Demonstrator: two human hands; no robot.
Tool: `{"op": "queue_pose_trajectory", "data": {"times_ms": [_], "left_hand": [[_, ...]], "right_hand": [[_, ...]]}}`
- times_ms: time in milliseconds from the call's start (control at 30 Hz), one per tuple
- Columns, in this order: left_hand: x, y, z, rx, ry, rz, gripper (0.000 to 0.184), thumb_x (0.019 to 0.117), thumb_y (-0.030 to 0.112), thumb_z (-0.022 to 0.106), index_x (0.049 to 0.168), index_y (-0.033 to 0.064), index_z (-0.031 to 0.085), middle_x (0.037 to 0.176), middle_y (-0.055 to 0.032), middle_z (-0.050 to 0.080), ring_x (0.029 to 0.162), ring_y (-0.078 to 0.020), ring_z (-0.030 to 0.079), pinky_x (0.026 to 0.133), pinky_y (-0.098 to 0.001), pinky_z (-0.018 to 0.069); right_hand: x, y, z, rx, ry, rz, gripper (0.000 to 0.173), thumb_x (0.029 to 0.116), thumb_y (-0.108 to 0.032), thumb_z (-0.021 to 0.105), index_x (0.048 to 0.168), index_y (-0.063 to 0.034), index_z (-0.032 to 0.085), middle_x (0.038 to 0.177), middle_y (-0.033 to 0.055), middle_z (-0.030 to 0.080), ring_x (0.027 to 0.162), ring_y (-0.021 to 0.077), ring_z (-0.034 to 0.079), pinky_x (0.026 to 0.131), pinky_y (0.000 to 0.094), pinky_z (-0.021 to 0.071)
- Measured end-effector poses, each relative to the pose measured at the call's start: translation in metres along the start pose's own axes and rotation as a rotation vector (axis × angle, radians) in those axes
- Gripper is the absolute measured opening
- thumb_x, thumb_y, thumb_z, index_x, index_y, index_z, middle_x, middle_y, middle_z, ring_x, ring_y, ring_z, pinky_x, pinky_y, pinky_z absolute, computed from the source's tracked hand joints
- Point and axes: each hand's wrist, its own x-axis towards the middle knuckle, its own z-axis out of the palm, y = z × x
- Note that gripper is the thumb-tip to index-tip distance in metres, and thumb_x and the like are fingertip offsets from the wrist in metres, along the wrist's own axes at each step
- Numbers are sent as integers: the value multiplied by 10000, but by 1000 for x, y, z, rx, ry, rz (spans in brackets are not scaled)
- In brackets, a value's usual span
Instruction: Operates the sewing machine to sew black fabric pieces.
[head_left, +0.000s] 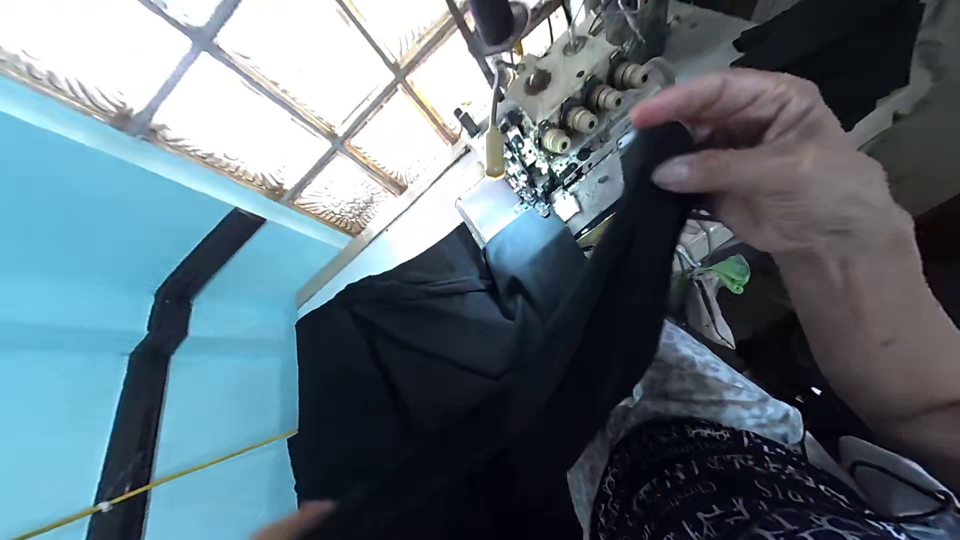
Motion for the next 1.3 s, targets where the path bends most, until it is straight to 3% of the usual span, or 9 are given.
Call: {"op": "queue_pose_trajectory", "data": {"times_ms": [33,133,200,333,467,633,833,1100,1300], "left_hand": [[18,-7,-33,87,47,-15,287,865,148,760,1134,56,713,1096,98,715,1052,93,614,959,-190,518],[82,-60,-113,401,258,-58,275,961,140,661,1199,2,655,1136,-80,688,1029,-83,658,914,-333,568],[131,-78,-120,551,425,-111,300,988,59,574,1237,-102,623,1212,-300,635,1129,-360,625,980,-554,491],[199,-76,-60,556,452,-319,491,967,-65,485,1455,-111,459,1482,-422,393,1403,-597,349,1126,-729,273],[233,-74,15,504,252,-185,420,982,-44,540,1399,-96,529,1485,-355,447,1395,-536,412,1116,-700,332],[241,-30,92,353,115,128,251,989,1,586,1215,-71,669,1316,-253,632,1242,-407,600,1063,-571,456],[233,2,135,295,78,194,85,953,27,670,944,-31,731,953,-173,718,815,-270,680,769,-482,551],[224,-20,157,202,-211,-5,202,919,168,764,1025,-3,747,964,-130,719,863,-233,678,815,-488,547],[202,-3,162,111,-32,161,75,908,22,690,956,-22,727,963,-94,710,932,-125,667,867,-335,540]], "right_hand": [[7,-3,6,-2,13,-42,371,912,99,555,1229,-47,680,1125,-41,723,989,36,684,886,228,588],[20,-11,25,-77,-16,-219,513,909,110,522,1419,115,471,1405,112,575,1258,121,588,1078,289,514],[9,-6,47,-176,25,-221,647,898,58,589,1498,131,358,1518,171,468,1349,143,525,1114,282,484],[-83,45,97,-129,114,480,871,874,-44,721,1625,-170,300,1563,136,404,1188,167,628,881,317,598],[-146,82,96,-47,12,809,759,912,-5,640,1592,-18,303,1672,172,231,1344,214,546,990,312,547],[-143,96,77,27,60,781,407,966,-9,561,1366,64,577,1475,169,525,1296,161,564,1066,270,477],[-159,99,68,16,30,855,227,977,29,523,1165,41,650,1193,85,663,978,39,646,871,217,539],[-124,87,31,-341,144,607,205,988,23,541,1132,24,687,1149,110,696,999,117,667,897,292,550],[-89,117,20,-603,19,227,150,913,-18,670,1038,-40,750,1443,177,573,1319,297,568,1062,458,492]]}}
